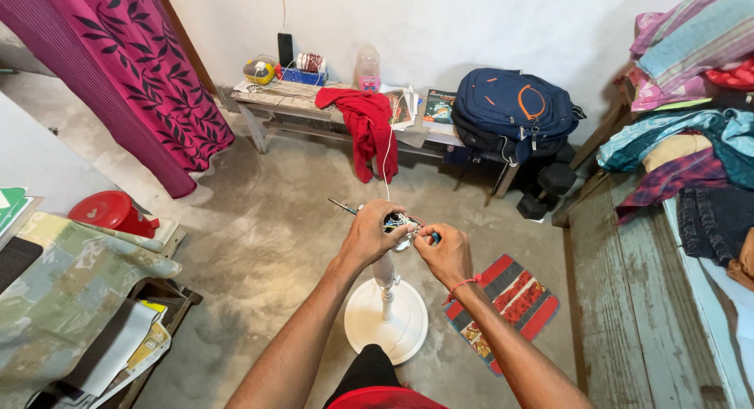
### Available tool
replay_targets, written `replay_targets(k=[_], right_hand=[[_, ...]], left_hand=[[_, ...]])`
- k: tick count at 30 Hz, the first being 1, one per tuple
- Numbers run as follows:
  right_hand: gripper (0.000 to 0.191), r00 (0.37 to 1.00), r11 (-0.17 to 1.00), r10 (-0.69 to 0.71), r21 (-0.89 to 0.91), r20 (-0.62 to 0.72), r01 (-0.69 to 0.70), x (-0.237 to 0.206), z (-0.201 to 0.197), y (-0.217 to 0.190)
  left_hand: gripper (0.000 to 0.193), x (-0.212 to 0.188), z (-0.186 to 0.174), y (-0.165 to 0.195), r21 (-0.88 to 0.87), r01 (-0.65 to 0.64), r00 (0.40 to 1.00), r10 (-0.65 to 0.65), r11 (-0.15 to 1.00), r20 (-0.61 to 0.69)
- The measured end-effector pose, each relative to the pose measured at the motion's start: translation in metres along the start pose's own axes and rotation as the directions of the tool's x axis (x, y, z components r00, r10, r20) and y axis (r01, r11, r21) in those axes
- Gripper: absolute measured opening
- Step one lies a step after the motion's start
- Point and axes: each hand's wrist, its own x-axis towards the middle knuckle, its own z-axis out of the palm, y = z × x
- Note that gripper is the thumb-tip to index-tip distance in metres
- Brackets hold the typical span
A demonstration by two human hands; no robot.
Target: The person repairs a pedestal fan in a bedroom. They use a screwdriver to unscrew and open the fan head, remove the front grille and blade, then handle and arrange the fan's internal wires while working on the motor housing.
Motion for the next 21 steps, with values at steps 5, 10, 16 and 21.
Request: replay_targets(k=[5, 10, 16, 21], right_hand=[[0.022, 0.988, 0.987, 0.151, 0.066, -0.033, -0.149, -0.003, 0.005, -0.004], [0.022, 0.996, 0.997, 0.062, 0.047, -0.066, -0.059, -0.006, 0.005, -0.005], [0.020, 0.993, 0.995, 0.061, 0.085, -0.099, -0.052, -0.009, 0.009, -0.002], [0.019, 0.991, 0.994, 0.068, 0.089, -0.114, -0.058, -0.009, 0.014, 0.002]], left_hand=[[0.040, 0.000, 0.001, 0.001, 0.018, 0.013, 1.000, -0.013, 1.000, -0.011], [0.039, -0.001, 0.002, 0.001, 0.024, -0.007, 1.000, 0.007, 1.000, -0.024], [0.039, -0.001, 0.002, 0.000, 0.008, -0.020, 0.999, 0.020, 1.000, -0.027], [0.041, 0.000, 0.002, -0.001, 0.014, -0.016, 1.000, 0.016, 1.000, -0.026]])
